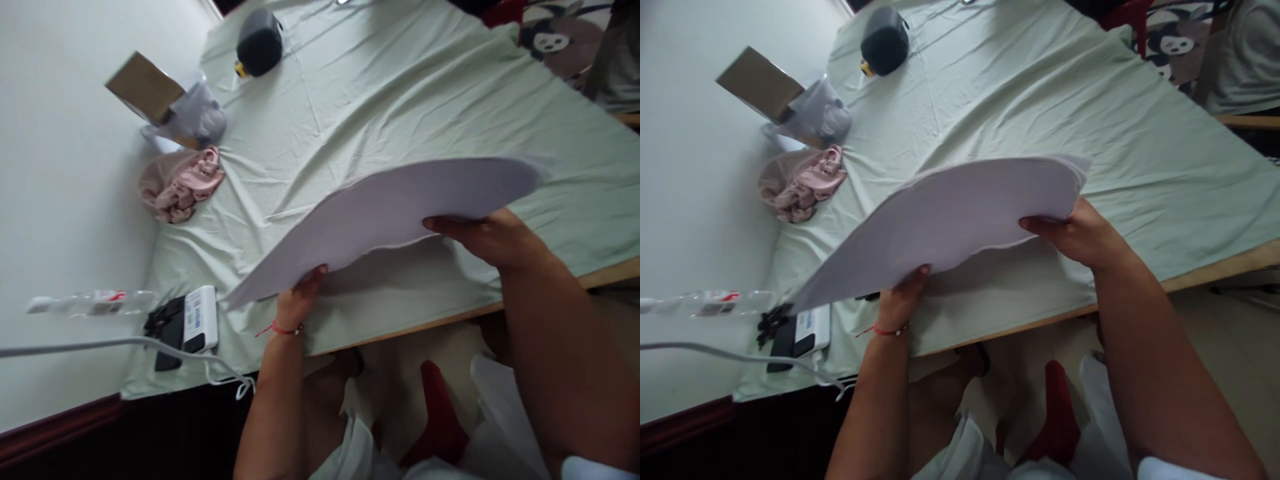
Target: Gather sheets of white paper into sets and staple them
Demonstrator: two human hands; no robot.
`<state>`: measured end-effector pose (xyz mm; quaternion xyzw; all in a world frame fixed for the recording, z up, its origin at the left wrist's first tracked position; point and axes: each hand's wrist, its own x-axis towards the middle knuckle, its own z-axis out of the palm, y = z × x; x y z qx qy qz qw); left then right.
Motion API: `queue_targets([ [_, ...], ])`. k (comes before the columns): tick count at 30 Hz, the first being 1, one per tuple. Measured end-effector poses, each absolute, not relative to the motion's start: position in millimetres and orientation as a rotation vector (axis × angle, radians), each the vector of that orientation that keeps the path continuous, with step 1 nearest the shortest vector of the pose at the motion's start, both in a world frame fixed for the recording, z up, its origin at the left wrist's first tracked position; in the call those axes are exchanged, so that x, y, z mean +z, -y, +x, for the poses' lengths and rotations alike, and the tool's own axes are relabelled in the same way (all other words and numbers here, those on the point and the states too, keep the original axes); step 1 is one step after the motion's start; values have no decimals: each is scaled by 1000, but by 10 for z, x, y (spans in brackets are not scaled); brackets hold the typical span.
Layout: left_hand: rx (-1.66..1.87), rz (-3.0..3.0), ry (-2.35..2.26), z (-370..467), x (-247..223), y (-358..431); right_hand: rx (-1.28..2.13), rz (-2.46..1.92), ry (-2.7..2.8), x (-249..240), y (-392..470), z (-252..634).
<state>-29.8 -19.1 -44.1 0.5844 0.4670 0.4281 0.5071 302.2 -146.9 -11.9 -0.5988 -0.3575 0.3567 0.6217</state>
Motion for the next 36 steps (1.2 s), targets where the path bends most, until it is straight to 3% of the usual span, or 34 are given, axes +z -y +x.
queue_targets([
  [4, 1066, 1502, -1138, -153, -363, 322, 924, -1395, 675, -138, 1425, 3028],
  [13, 974, 1077, -1168, -21, -242, 497, 962, -1315, 413, 40, 1362, 2925],
  [19, 1082, 1347, -1140, -107, -289, 407, 1060, -1284, 498, -46, 1397, 2946],
  [24, 1120, 1772, -1193, -269, -317, 310, 919, -1293, 696, -35, 1392, 2936],
  [29, 958, 1782, -1223, -318, -409, 272, 956, -1371, 737, 85, 1348, 2892],
  [36, 1051, 1825, -1198, -239, -452, 239, 980, -1519, 765, -37, 1357, 2980],
])
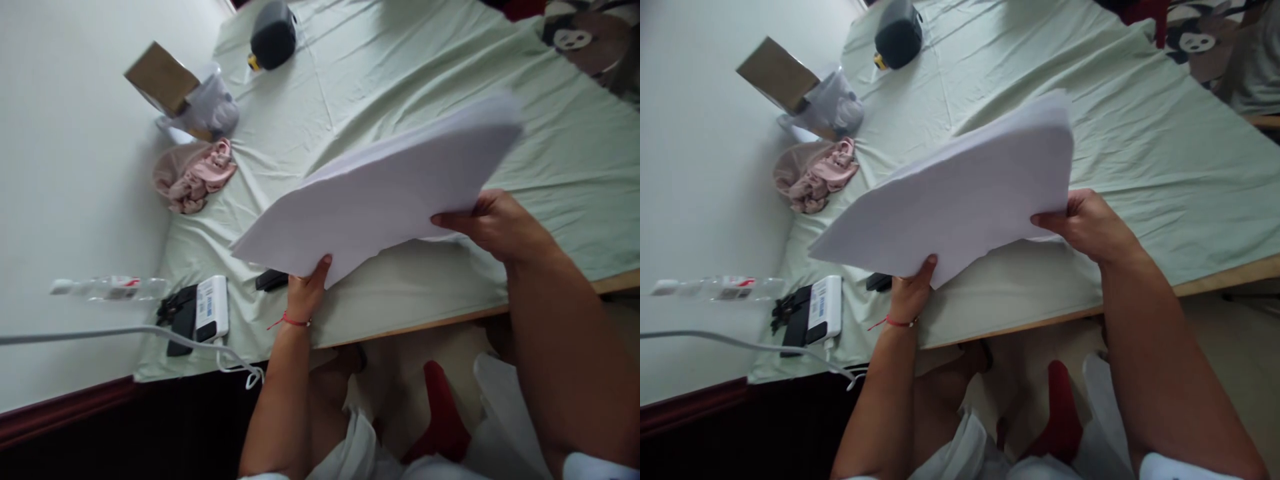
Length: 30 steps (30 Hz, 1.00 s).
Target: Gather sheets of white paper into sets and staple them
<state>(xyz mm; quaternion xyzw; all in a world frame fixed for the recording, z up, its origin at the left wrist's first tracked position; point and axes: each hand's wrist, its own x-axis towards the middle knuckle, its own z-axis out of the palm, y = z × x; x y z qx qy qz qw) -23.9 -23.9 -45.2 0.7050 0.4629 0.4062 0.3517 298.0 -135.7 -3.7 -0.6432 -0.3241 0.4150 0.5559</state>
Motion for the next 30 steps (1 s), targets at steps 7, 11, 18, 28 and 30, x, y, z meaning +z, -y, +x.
queue_targets([
  [7, 971, 1440, -1217, -174, -326, 377, 957, -1485, 586, -53, 1326, 2949],
  [11, 990, 1272, -1209, -150, -260, 457, 1033, -1376, 432, -9, 1322, 2936],
  [18, 995, 1390, -1204, -222, -323, 417, 1277, -1347, 347, 42, 1384, 2965],
  [28, 884, 1344, -1236, -217, -332, 370, 1080, -1503, 415, 10, 1330, 2902],
  [30, 867, 1249, -1266, -193, -298, 361, 1090, -1480, 432, 21, 1332, 2895],
])
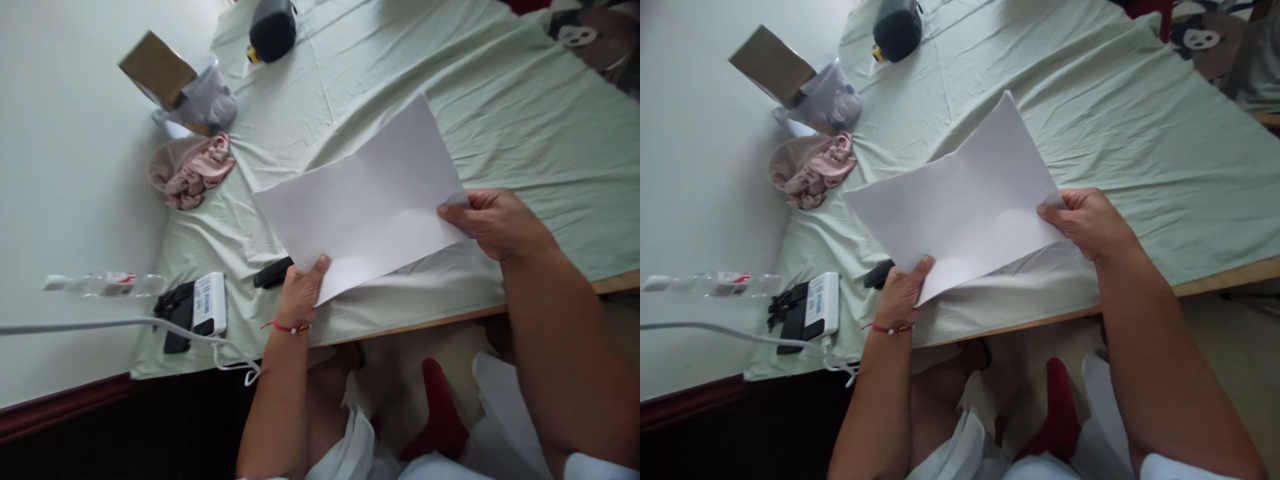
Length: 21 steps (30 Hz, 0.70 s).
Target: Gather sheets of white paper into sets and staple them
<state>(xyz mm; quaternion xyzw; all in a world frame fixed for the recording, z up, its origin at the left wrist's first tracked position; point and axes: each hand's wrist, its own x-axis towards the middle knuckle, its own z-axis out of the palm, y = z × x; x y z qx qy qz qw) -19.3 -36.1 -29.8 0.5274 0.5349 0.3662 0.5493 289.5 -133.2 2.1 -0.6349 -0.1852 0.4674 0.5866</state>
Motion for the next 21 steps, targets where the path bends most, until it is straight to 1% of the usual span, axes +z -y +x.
queue_targets([
  [4, 891, 1171, -1234, -178, -239, 352, 1137, -1349, 382, 63, 1346, 2882],
  [8, 896, 1337, -1267, -168, -216, 371, 1099, -1390, 381, 61, 1326, 2870],
  [11, 852, 1288, -1214, -147, -201, 389, 1015, -1404, 330, 75, 1296, 2861],
  [15, 701, 1160, -1074, -142, -138, 407, 872, -1457, 209, 138, 1280, 2866],
  [18, 572, 1134, -1053, -171, -81, 409, 846, -1496, 190, 157, 1278, 2884],
  [21, 667, 1038, -999, -202, -51, 396, 836, -1514, 165, 146, 1263, 2896],
])
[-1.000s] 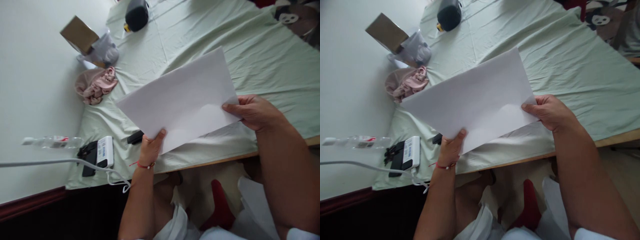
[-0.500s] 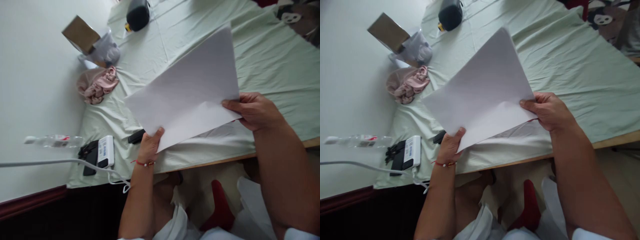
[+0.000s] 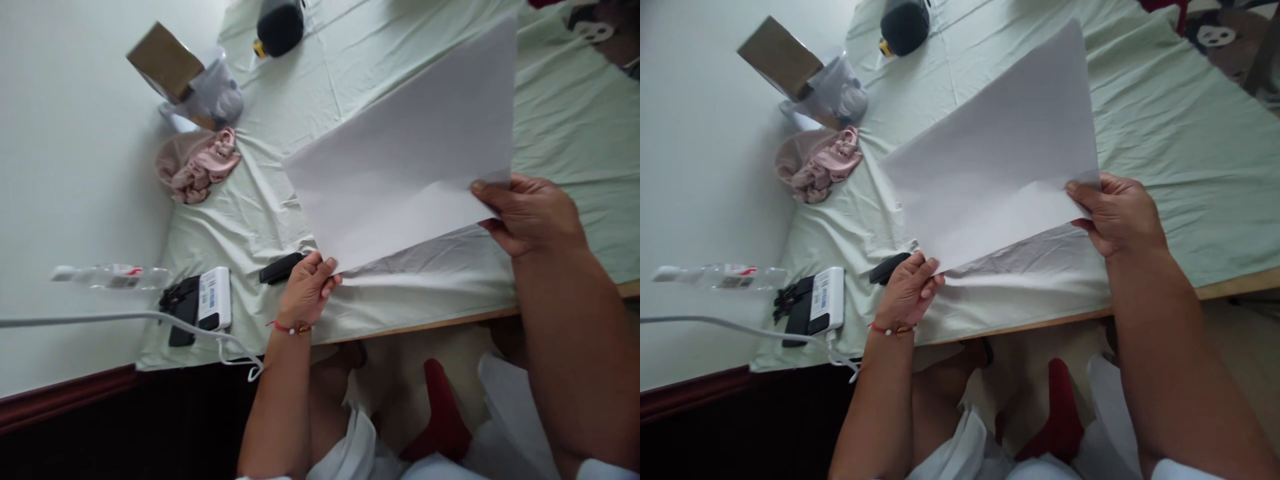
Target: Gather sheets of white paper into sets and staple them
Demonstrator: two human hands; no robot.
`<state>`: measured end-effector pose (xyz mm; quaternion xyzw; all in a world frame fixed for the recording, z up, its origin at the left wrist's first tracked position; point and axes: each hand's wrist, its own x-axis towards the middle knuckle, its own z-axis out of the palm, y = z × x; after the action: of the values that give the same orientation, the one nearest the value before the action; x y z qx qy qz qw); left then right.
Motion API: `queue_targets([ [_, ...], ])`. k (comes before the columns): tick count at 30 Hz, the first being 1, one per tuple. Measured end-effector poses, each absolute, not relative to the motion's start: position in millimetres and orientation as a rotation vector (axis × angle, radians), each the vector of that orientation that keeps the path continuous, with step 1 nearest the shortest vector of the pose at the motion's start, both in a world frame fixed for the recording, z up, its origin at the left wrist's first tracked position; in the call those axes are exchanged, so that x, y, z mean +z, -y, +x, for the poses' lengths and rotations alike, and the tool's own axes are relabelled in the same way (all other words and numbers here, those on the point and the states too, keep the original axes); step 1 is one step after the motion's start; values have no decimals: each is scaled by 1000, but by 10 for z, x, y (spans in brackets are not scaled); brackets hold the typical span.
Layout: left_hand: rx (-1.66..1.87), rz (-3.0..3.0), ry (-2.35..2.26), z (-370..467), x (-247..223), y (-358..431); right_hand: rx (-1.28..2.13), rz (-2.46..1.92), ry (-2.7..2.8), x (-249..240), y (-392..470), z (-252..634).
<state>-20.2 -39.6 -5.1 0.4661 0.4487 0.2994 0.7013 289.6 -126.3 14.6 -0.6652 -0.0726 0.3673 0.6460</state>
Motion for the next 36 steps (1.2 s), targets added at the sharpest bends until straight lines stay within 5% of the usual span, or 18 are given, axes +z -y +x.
queue_targets([
  [16, 1156, 1254, -1145, -279, -166, 383, 880, -1498, 309, 47, 1195, 2786],
  [25, 1517, 1809, -1757, -573, -222, 270, 857, -1448, 326, -39, 1122, 2647],
  [36, 1234, 1946, -1631, -861, -488, 4, 851, -1495, 361, -52, 1066, 2524],
])
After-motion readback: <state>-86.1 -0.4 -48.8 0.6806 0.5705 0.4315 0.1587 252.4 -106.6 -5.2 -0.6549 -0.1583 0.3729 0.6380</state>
